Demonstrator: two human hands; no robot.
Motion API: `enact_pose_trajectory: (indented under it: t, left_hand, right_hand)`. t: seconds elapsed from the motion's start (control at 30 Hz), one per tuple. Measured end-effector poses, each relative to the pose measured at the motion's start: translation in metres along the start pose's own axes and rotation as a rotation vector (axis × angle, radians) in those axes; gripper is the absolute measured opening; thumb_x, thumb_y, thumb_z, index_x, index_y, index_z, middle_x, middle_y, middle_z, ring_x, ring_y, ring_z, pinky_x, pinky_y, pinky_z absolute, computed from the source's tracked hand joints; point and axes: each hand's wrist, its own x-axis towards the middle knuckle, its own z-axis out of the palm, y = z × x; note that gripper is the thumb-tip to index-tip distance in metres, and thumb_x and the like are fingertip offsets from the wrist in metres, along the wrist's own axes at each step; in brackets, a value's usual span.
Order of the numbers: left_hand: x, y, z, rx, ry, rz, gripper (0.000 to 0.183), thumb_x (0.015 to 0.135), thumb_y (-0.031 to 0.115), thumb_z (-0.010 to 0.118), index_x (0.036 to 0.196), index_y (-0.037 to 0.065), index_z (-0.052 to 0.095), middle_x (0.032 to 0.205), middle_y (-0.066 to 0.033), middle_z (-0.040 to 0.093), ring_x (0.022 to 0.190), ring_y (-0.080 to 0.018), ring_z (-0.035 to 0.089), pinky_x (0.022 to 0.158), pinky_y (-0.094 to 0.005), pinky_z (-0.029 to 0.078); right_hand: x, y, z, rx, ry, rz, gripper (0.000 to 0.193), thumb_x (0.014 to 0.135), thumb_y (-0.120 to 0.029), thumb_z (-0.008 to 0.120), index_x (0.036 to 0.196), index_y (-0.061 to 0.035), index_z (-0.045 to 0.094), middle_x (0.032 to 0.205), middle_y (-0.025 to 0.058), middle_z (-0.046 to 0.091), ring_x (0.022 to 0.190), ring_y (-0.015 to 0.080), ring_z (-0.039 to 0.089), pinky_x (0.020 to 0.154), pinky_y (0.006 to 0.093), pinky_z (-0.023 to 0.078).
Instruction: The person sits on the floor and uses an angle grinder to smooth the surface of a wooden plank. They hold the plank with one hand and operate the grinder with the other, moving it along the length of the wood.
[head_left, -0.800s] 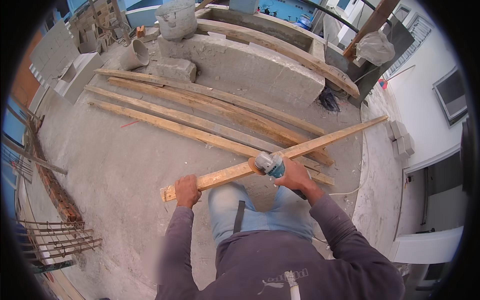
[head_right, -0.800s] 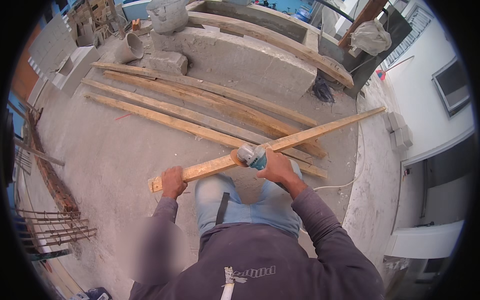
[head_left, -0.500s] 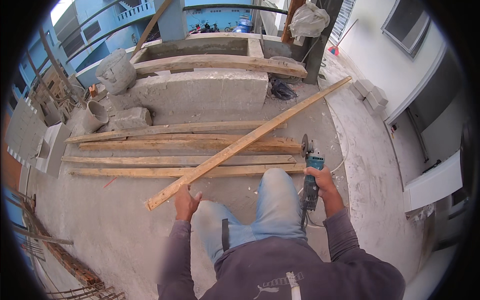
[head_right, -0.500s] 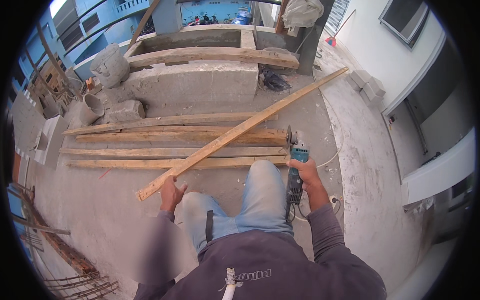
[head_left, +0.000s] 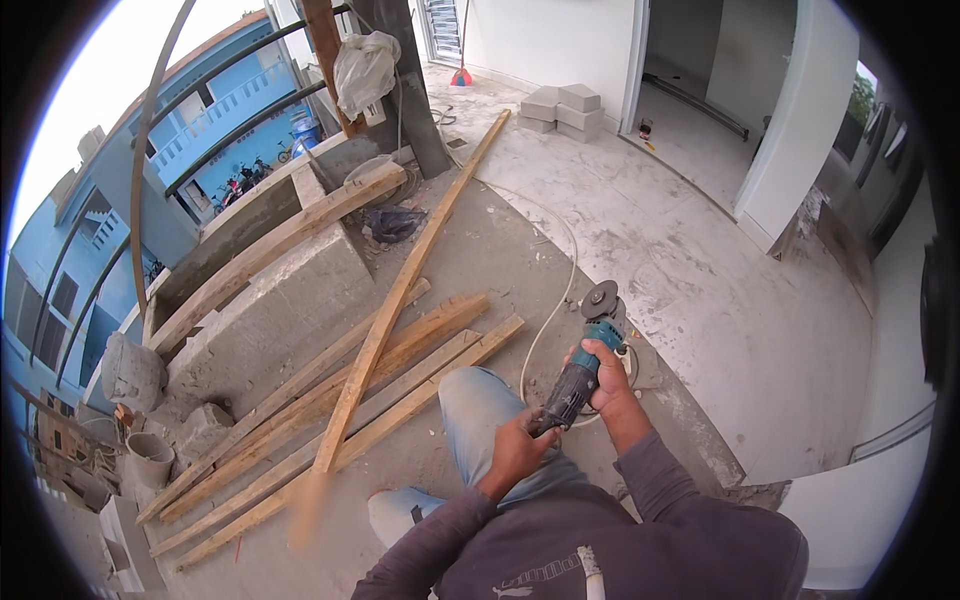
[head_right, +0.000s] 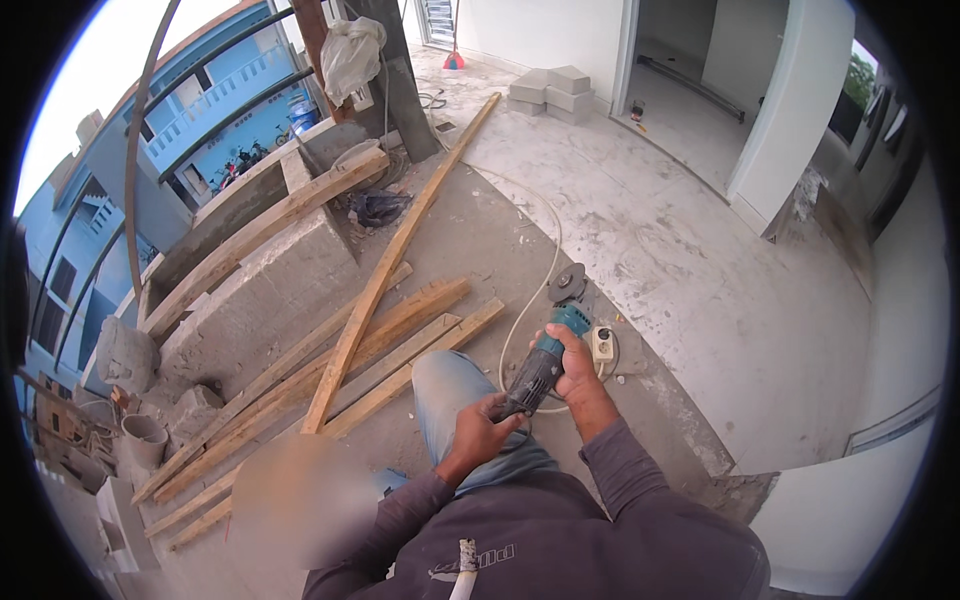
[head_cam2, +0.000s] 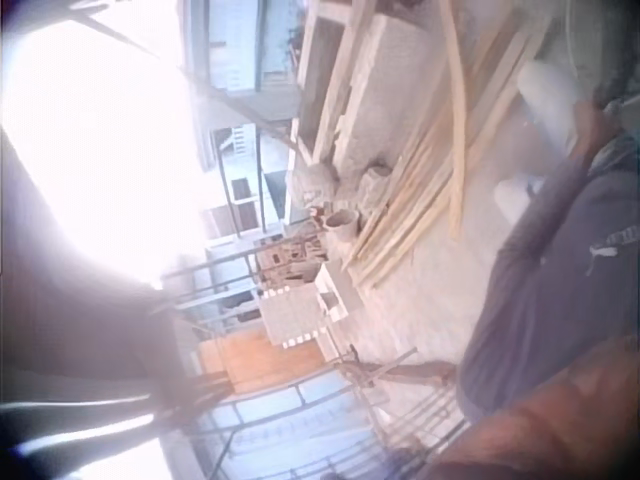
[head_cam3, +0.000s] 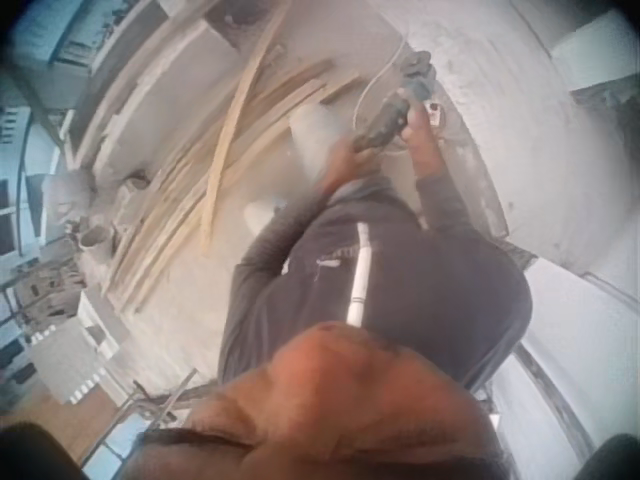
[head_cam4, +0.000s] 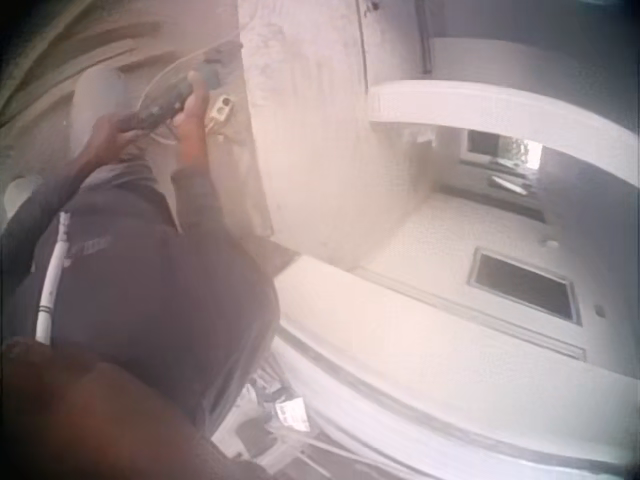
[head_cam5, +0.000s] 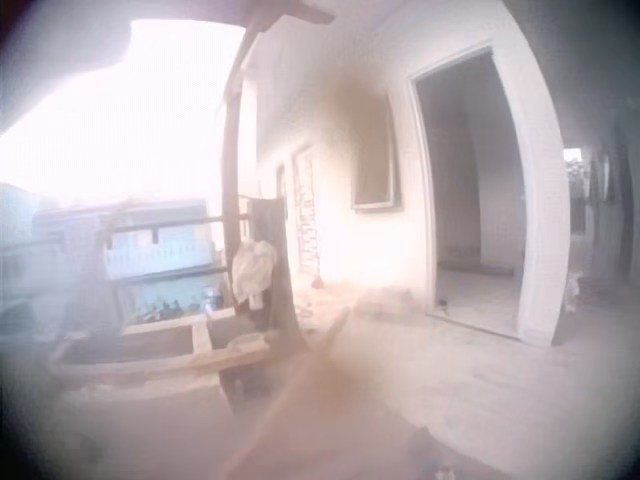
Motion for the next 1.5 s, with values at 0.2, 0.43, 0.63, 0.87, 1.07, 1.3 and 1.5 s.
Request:
enact_pose_trajectory:
  t: [0.2,0.43,0.63,0.87,1.07,1.3,1.5]
  left_hand:
    - [0.007,-0.004,0.027,0.026,-0.13,0.0,0.059,0.094,0.02,0.088,0.138,-0.011,0.064,0.113,-0.0227,0.083,0.1,-0.0208,0.079,0.089,-0.0337,0.06]
    - [0.018,0.019,0.057,0.053,-0.319,0.001,0.069,0.094,0.027,0.088,0.141,-0.014,0.058,0.111,-0.0244,0.081,0.101,-0.0266,0.08,0.09,-0.0366,0.06]
    - [0.035,0.028,0.099,0.268,-0.508,0.14,0.075,0.098,0.032,0.085,0.146,-0.014,0.05,0.116,-0.0266,0.079,0.104,-0.0306,0.08,0.09,-0.0381,0.061]
    - [0.026,0.022,0.076,-0.097,-0.505,0.078,0.058,0.104,0.03,0.079,0.142,-0.007,0.055,0.119,-0.0197,0.078,0.105,-0.0272,0.079,0.094,-0.0375,0.062]
    - [0.022,-0.018,-0.034,-0.34,0.146,-0.001,0.041,0.105,0.02,0.077,0.137,-0.002,0.061,0.109,-0.0074,0.075,0.096,-0.0142,0.072,0.088,-0.0295,0.058]
    - [-0.033,-0.178,-0.154,0.116,0.554,-0.255,0.033,0.101,0.015,0.077,0.126,-0.005,0.069,0.103,-0.0132,0.077,0.095,-0.0196,0.075,0.086,-0.0341,0.06]
    - [-0.108,-0.286,-0.183,0.437,0.657,-0.542,0.047,0.095,0.026,0.082,0.128,-0.004,0.07,0.11,-0.0222,0.079,0.104,-0.0348,0.077,0.095,-0.0455,0.061]
  right_hand:
    - [-0.017,0.002,-0.06,0.183,0.038,0.026,0.043,0.091,-0.027,0.081,0.121,-0.0025,0.06,0.103,0.0122,0.071,0.091,0.0301,0.074,0.084,0.0497,0.065]
    - [-0.042,-0.007,-0.107,0.493,0.044,0.04,0.048,0.093,-0.029,0.08,0.125,-0.0013,0.057,0.107,0.0148,0.071,0.091,0.0315,0.075,0.085,0.0499,0.065]
    - [-0.056,-0.011,-0.16,0.275,0.263,0.025,0.049,0.092,-0.034,0.081,0.122,0.0001,0.061,0.108,0.0174,0.071,0.094,0.0329,0.074,0.089,0.0506,0.064]
    - [-0.056,0.034,-0.289,0.533,0.286,0.051,0.06,0.088,-0.041,0.077,0.124,0.0036,0.061,0.108,0.0179,0.072,0.094,0.0332,0.073,0.088,0.0482,0.063]
    - [-0.07,0.06,-0.386,0.423,0.437,0.006,0.064,0.089,-0.046,0.073,0.131,0.001,0.06,0.114,0.0173,0.075,0.094,0.0311,0.075,0.081,0.0443,0.065]
    - [-0.095,0.074,-0.403,0.463,0.473,-0.025,0.055,0.089,-0.048,0.073,0.123,-0.0058,0.066,0.113,0.0116,0.076,0.098,0.0286,0.073,0.087,0.0456,0.061]
    - [-0.115,0.093,-0.415,0.249,0.55,0.165,0.052,0.094,-0.044,0.076,0.129,-0.0073,0.066,0.113,0.0115,0.075,0.096,0.0281,0.074,0.088,0.046,0.063]
